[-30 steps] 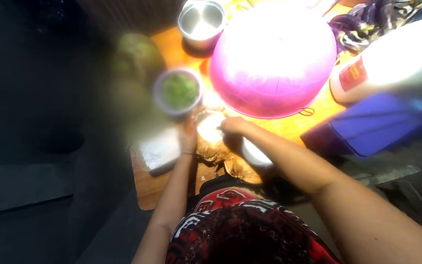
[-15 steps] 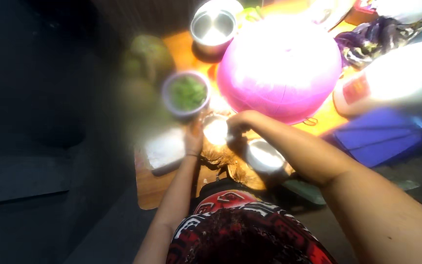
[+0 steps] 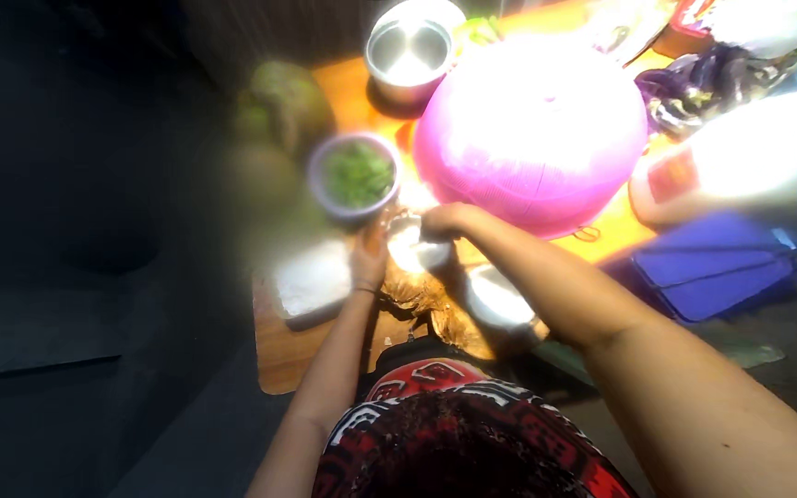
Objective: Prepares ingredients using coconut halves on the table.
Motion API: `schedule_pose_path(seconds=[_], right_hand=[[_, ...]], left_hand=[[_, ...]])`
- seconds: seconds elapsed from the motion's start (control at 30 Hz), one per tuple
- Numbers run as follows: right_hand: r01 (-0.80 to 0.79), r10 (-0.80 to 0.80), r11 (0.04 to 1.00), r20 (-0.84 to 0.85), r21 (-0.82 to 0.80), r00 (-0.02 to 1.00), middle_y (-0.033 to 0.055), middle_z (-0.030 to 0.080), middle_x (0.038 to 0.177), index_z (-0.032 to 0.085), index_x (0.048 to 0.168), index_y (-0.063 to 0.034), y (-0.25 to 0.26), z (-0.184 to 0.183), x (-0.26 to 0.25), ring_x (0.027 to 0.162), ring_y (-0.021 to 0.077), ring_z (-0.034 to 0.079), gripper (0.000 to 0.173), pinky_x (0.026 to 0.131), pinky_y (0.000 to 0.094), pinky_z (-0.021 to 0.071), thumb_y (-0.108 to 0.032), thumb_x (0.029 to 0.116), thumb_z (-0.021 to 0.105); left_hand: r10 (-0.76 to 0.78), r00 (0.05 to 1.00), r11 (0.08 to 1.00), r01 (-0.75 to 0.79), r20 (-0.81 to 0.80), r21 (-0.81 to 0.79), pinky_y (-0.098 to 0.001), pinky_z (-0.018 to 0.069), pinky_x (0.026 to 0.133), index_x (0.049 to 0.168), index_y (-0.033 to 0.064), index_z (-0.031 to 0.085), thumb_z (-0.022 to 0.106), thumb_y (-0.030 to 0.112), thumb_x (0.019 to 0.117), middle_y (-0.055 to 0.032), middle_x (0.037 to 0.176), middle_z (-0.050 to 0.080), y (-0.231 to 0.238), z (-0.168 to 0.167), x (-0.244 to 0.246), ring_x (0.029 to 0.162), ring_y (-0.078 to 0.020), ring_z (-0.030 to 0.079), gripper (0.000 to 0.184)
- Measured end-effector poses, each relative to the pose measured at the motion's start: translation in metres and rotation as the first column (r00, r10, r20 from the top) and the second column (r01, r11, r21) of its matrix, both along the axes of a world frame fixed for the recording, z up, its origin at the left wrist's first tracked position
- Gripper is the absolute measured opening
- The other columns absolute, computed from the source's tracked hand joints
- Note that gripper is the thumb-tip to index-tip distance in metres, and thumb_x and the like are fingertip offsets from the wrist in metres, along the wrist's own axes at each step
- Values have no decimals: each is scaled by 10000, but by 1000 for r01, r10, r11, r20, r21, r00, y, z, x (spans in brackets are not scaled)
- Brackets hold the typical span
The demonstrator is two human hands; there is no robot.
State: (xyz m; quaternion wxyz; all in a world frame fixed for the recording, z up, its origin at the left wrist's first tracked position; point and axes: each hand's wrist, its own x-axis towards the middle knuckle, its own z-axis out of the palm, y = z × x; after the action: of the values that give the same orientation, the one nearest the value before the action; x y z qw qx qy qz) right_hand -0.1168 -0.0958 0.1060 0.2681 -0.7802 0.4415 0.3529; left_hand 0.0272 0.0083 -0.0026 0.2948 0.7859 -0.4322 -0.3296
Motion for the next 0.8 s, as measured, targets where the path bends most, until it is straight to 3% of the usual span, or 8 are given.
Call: schedule_pose_path(seconds=[0.1,0.2,0.27,0.43,0.5,0.63,0.7,0.8], right_hand=[[-35,36,999,24,-7,999,285,672,1124,679,1092,67,5,-22,-2,1090,467,648,260,866,696,489,-168,1005,609],[-12,23,993,-91,121,996,172,622,884,664,986,46,10,5,-11,777,283,593,211,706,501,490,-164,991,646],[12,6,991,-134,135,991,113,568,807,648,950,20,2,19,-14,691,217,529,203,654,425,457,-178,987,661],[-14,16,999,54,-37,998,279,680,1106,693,1050,55,-7,-22,-6,1077,463,654,277,849,707,485,-206,1009,611],[-50,50,999,0,0,999,276,674,1105,683,1075,63,3,-23,-5,1067,452,655,256,852,681,497,-172,1009,607],[-30,46,992,-132,122,990,166,615,884,656,966,52,8,15,-10,761,266,579,217,703,468,478,-159,1004,629],[-47,56,996,-124,74,991,185,634,925,668,985,50,6,19,-8,815,296,605,216,729,500,487,-163,999,637],[2,-3,999,-28,-44,1000,270,677,1138,690,1089,41,10,-9,-8,1098,451,651,263,857,689,492,-195,1009,608]], left_hand=[[5,1000,1000,-5,2,3,-565,503,1003,1531,77,435,534,428,1060,-253,1227,674,-1,-1,1,1130,-387,673,595],[2,1000,1000,-2,-26,1,-574,499,1014,1532,81,430,543,409,1059,-253,1236,672,2,0,2,1146,-391,667,587],[-5,1000,1000,5,-28,-1,-580,494,1019,1540,84,423,542,409,1060,-261,1243,668,1,1,1,1151,-398,664,591],[-10,1000,1000,10,-15,2,-576,500,1002,1531,94,437,545,414,1058,-257,1220,676,-2,2,0,1127,-397,672,581],[-2,1000,1000,2,-23,-3,-576,501,1002,1531,88,433,543,408,1060,-259,1219,676,-2,-1,2,1128,-396,672,580],[2,1000,1000,-2,-27,-6,-581,498,1004,1535,89,427,543,421,1058,-258,1224,674,0,0,1,1131,-398,671,592],[-3,1000,1000,3,-22,1,-580,501,1001,1536,92,426,540,431,1057,-259,1223,674,-1,1,1,1129,-400,671,598],[-8,999,1000,8,-35,9,-581,493,1013,1542,96,419,549,427,1055,-259,1246,665,-2,2,1,1147,-400,664,603]])
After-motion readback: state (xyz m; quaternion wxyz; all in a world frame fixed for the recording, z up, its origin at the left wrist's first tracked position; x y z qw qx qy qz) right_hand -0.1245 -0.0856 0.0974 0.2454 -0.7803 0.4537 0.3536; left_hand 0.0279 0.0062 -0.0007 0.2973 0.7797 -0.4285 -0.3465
